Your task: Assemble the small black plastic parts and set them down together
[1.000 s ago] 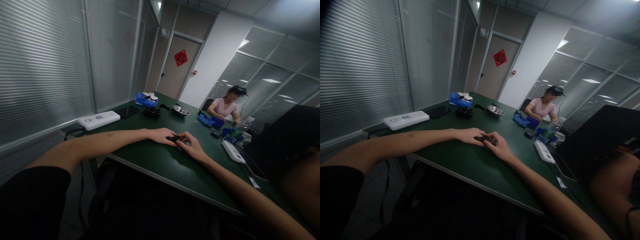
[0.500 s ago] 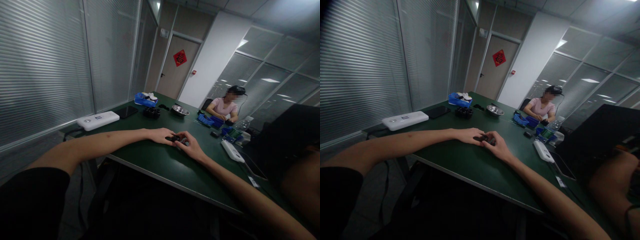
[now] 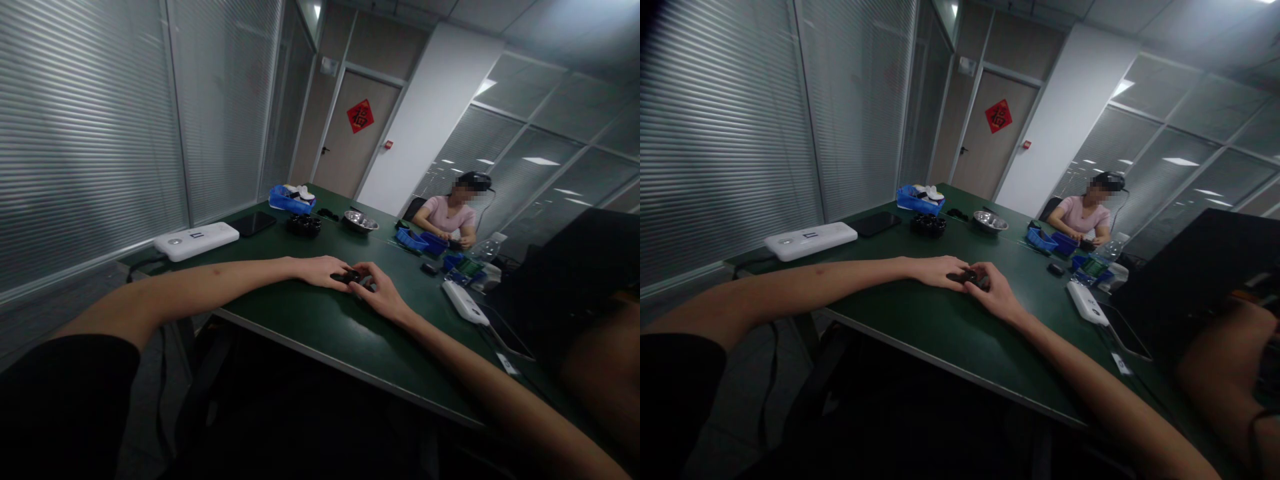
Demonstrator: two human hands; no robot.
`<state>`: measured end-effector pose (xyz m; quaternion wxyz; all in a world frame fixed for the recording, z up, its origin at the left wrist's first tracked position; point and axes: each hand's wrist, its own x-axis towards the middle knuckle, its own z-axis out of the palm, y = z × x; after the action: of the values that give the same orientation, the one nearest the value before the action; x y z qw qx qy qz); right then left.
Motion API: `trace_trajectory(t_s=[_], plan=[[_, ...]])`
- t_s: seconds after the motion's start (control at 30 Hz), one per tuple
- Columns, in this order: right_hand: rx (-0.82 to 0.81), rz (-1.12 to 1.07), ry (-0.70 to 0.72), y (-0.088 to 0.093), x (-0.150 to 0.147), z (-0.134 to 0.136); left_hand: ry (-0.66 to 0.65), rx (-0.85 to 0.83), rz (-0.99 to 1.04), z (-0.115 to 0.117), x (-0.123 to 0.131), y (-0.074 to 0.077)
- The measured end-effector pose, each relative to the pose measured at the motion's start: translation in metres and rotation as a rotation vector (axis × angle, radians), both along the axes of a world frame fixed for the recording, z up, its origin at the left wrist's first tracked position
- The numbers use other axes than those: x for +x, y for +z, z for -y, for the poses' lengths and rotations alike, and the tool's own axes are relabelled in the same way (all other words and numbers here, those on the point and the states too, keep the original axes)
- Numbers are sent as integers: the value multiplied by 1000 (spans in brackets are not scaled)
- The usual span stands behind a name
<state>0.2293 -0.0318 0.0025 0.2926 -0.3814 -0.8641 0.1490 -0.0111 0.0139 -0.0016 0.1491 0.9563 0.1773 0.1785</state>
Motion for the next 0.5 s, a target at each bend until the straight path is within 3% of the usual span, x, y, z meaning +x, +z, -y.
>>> trace_trajectory(t_s=[0.5], plan=[[14,29,23,3,-1,2,-23,17,9,-2,0,-1]])
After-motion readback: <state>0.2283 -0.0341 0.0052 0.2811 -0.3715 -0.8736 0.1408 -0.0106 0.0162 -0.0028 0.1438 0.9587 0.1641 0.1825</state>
